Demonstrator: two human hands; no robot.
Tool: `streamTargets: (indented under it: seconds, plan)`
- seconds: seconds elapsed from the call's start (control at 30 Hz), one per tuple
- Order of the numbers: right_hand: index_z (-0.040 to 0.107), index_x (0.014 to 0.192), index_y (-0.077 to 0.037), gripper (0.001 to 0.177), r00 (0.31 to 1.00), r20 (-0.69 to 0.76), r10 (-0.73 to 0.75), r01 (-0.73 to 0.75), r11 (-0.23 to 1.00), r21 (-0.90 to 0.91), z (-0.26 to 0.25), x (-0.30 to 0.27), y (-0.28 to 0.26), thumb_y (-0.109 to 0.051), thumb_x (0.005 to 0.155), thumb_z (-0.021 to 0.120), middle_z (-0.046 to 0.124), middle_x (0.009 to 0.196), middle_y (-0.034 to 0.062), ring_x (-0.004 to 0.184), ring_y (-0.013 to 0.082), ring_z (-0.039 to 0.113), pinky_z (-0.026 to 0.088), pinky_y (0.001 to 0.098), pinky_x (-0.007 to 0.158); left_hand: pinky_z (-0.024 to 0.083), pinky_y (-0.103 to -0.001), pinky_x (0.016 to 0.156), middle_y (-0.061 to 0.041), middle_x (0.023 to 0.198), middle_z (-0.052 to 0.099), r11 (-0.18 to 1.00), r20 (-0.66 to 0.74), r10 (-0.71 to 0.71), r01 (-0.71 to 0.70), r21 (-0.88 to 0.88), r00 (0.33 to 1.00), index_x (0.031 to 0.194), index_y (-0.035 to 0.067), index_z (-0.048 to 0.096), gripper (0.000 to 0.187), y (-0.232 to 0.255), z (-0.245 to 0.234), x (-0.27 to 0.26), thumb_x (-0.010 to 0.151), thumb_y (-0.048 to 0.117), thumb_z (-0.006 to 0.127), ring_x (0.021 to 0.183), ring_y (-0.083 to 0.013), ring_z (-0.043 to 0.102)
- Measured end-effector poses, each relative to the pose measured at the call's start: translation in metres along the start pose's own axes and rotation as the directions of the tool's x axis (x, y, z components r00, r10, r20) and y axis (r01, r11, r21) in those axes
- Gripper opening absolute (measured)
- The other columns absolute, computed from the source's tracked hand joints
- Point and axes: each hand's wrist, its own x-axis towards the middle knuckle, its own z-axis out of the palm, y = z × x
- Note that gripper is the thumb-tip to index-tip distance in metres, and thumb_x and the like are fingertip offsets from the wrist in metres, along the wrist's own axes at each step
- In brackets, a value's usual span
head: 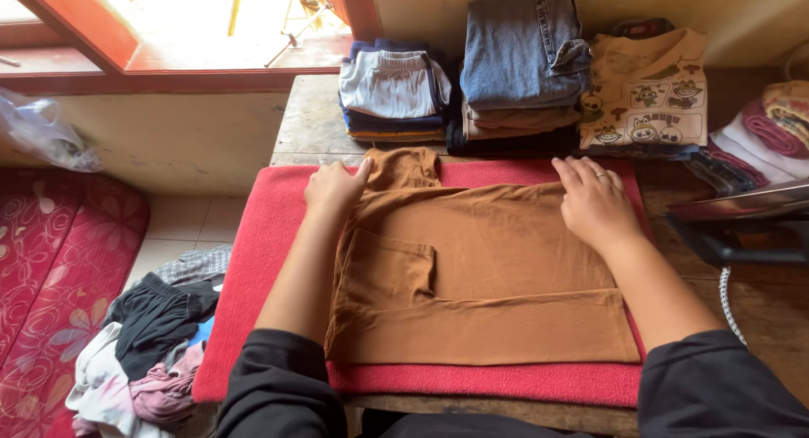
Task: The person irons a brown t-shirt on a red mat, smoothing the sleeves and body with an iron. The person then folds the t-shirt neatly and places it on a stack of folded clothes.
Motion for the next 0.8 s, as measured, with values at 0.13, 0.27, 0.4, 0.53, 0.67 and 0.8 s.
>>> streamTargets:
  seconds: [0.13,0.27,0.4,0.53,0.67,0.8]
  plan:
    - [0.057,0.139,-0.005,0.047,0.982,0.095,0.160,-0.175,0.969,0.175,-0.035,-0.042,-0.002,-0.009,0.092,0.060,0.062,0.130,0.0176,0.121,0.0390,0.058,0.049,0.0472,0.103,0.051,-0.053,0.089,-0.027,0.110,0.070,0.993,0.001,0.070,-0.070,-0.090,0.998,0.105,-0.001,0.064,0.071,-0.023,-0.007,-0.034,0.097,0.068,0.050,0.106,-0.0425,0.066]
    - [0.065,0.119,-0.010,0.026,0.710,0.409,0.573,-0.670,0.728,0.143,-0.098,-0.109,-0.014,-0.023,0.096,0.062,0.071,0.111,0.0110,0.096,0.0284,0.071,0.057,0.0437,0.082,0.055,-0.049,0.082,-0.019,0.101,0.075,0.997,0.135,-0.022,0.031,-0.067,0.991,0.106,0.008,0.067,0.058,-0.062,-0.012,-0.115,0.093,0.063,0.056,0.097,-0.0366,0.071]
    - [0.068,0.108,-0.011,0.029,0.555,0.470,0.686,-0.756,0.652,-0.058,-0.113,-0.139,-0.034,-0.037,0.096,0.067,0.073,0.105,0.0070,0.094,0.0271,0.071,0.057,0.0446,0.080,0.056,-0.048,0.079,-0.011,0.096,0.077,0.995,0.063,-0.090,0.093,-0.035,0.994,0.106,0.012,0.070,0.052,-0.070,-0.011,-0.171,0.090,0.060,0.060,0.093,-0.0337,0.073]
    - [0.066,0.101,-0.009,0.035,0.677,0.377,0.632,-0.643,0.757,-0.115,-0.099,-0.148,-0.047,-0.042,0.091,0.071,0.071,0.105,0.0104,0.100,0.0328,0.068,0.055,0.0472,0.078,0.054,-0.052,0.076,-0.013,0.093,0.076,0.993,0.034,-0.121,0.120,0.017,0.992,0.104,0.012,0.069,0.050,-0.073,-0.001,-0.185,0.092,0.060,0.061,0.089,-0.0389,0.072]
    - [0.061,0.102,-0.009,0.033,0.765,0.319,0.559,-0.567,0.820,-0.078,-0.084,-0.155,-0.052,-0.040,0.094,0.070,0.068,0.106,0.0141,0.100,0.0370,0.067,0.054,0.0495,0.080,0.052,-0.057,0.073,-0.020,0.089,0.072,0.999,-0.024,-0.016,0.017,0.048,1.000,0.097,0.009,0.062,0.047,-0.082,0.012,-0.196,0.097,0.055,0.058,0.086,-0.0447,0.068]
    - [0.054,0.113,-0.006,0.029,0.666,0.360,0.654,-0.726,0.678,0.112,-0.075,-0.163,-0.052,-0.030,0.103,0.068,0.070,0.100,0.0156,0.093,0.0329,0.067,0.053,0.0455,0.080,0.049,-0.059,0.071,-0.025,0.088,0.070,0.994,-0.075,0.026,-0.034,-0.103,0.997,0.105,0.006,0.056,0.039,-0.086,0.019,-0.199,0.101,0.046,0.055,0.084,-0.0489,0.065]
